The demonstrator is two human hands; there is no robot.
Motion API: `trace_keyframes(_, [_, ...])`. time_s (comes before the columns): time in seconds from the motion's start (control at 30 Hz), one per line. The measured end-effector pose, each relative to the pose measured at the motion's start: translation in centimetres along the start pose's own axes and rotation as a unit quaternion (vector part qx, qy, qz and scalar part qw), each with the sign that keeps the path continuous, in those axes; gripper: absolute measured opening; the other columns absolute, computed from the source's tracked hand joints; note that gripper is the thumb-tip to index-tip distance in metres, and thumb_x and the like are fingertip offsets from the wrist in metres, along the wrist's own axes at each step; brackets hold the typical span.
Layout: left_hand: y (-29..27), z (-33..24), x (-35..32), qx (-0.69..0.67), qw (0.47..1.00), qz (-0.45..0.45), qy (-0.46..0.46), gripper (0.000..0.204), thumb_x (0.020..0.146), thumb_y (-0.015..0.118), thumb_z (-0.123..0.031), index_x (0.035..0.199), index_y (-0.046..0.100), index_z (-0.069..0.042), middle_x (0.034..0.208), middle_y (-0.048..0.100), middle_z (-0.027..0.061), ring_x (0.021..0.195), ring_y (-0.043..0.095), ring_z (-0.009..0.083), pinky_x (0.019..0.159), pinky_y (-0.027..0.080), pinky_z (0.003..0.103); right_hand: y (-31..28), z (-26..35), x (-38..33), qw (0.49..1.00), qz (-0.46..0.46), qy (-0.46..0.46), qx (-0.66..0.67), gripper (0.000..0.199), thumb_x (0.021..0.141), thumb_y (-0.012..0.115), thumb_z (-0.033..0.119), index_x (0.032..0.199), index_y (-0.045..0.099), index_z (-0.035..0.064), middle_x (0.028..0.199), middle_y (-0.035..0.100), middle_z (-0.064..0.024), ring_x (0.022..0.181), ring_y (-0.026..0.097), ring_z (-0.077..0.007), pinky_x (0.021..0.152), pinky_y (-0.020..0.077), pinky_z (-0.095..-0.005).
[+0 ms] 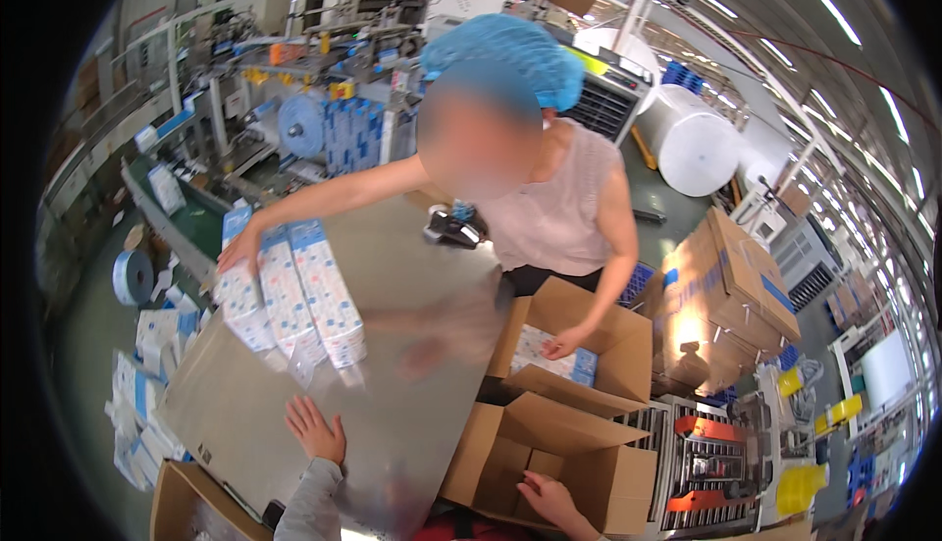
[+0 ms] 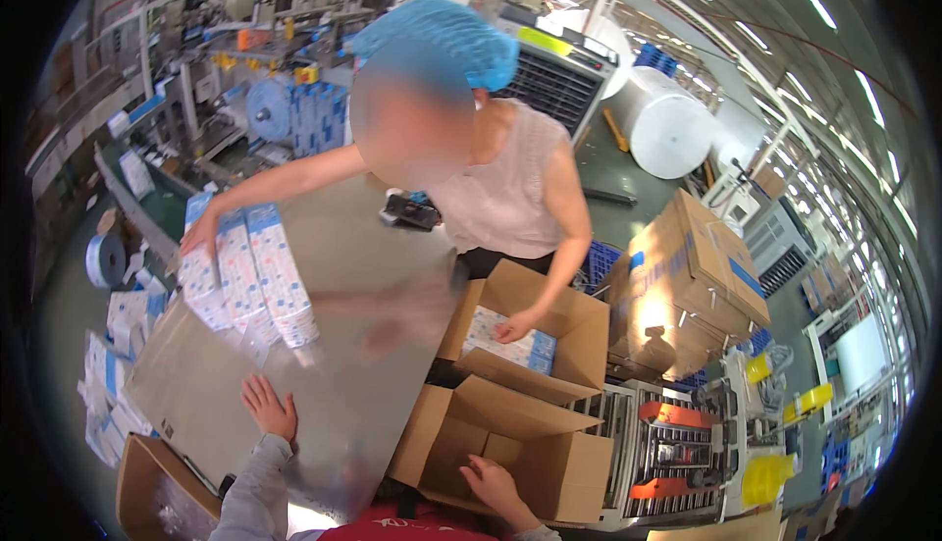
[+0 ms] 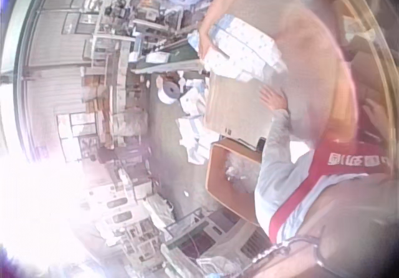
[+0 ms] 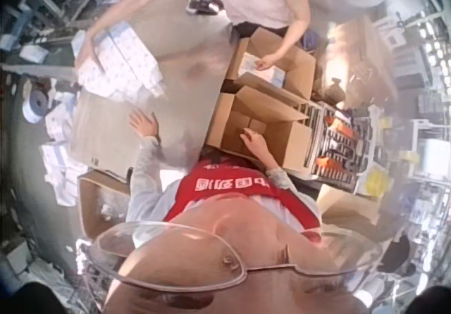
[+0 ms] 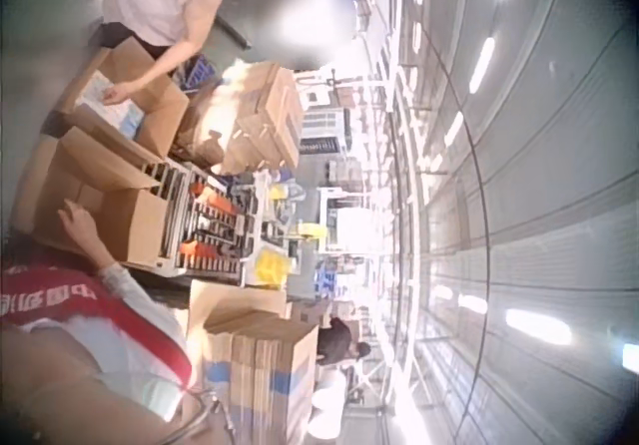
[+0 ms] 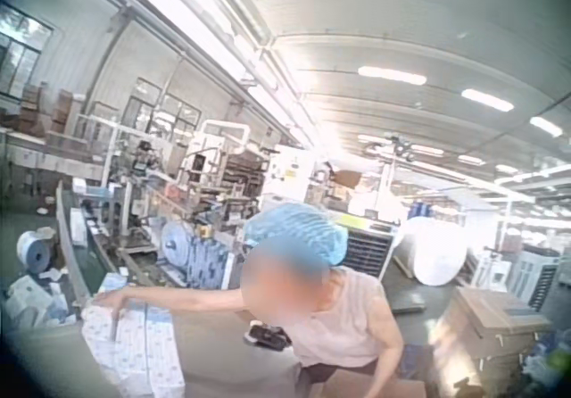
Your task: The person packs wrapped paper products into cardboard boxes by hand, folds the flaps closed, and places the boxes onto a conveyor line.
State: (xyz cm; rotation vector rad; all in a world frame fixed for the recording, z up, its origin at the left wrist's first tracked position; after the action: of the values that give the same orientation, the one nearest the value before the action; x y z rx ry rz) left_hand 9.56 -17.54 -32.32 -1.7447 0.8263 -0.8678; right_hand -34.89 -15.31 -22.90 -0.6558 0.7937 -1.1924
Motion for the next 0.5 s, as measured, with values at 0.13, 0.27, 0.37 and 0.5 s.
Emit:
trace_keyframes(0.13, [0.1,0.0,-0.1,0.017,1.0,-0.019,-0.011,0.074,0.087,0.05,-0.036,0.143,0.021,0.001,0.151,0.011,0.0219,0.14,0.004,0.0415,0.111,0.001,0.057,2.2,1.4,0.8,0.999,0.007,-0.025,0.042,0.041,0.087,0.061,0.033,0.115,0.059,0.0034,0.101,0.066,-0.0149,0.091,0.065,-0.0259,0.08,0.0509,-0.0335])
trace_keyframes(0.27, [-0.8,0.2,0.1,0.033,0.997,0.045,-0.047,0.072,0.087,0.049,-0.038,0.144,0.023,-0.003,0.152,0.01,0.0197,0.141,0.002,0.0401,0.109,0.0,0.06,3.5,3.1,0.8,0.997,0.029,-0.025,0.072,0.042,0.088,0.059,0.035,0.117,0.059,0.0057,0.104,0.065,-0.0131,0.094,0.063,-0.0272,0.081,0.0502,-0.0357])
trace_keyframes(0.37, [-0.5,0.3,0.2,0.038,0.998,0.032,-0.037,0.072,0.087,0.049,-0.038,0.145,0.023,-0.005,0.153,0.01,0.0193,0.141,0.002,0.0395,0.109,-0.001,0.06,3.8,3.3,0.6,0.995,0.037,-0.031,0.085,0.042,0.088,0.058,0.036,0.118,0.058,0.006,0.106,0.065,-0.0133,0.096,0.063,-0.0273,0.082,0.05,-0.0358])
trace_keyframes(0.5, [-0.4,0.2,0.1,0.029,0.996,0.063,-0.051,0.072,0.087,0.049,-0.038,0.145,0.023,-0.005,0.153,0.01,0.0192,0.141,0.001,0.0395,0.11,-0.001,0.059,3.4,2.8,0.9,0.996,0.025,-0.042,0.079,0.042,0.089,0.057,0.036,0.118,0.058,0.006,0.107,0.064,-0.0137,0.098,0.062,-0.0288,0.083,0.0498,-0.0365])
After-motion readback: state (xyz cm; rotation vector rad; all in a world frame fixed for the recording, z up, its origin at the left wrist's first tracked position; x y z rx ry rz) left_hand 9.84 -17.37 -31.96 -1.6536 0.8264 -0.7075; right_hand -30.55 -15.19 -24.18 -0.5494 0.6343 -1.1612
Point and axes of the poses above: each hand's wrist, its own x-axis towards the middle knuckle, its own y-axis out of the palm, z = x × y, the point moved 5 cm from there along x, towards the middle knuckle
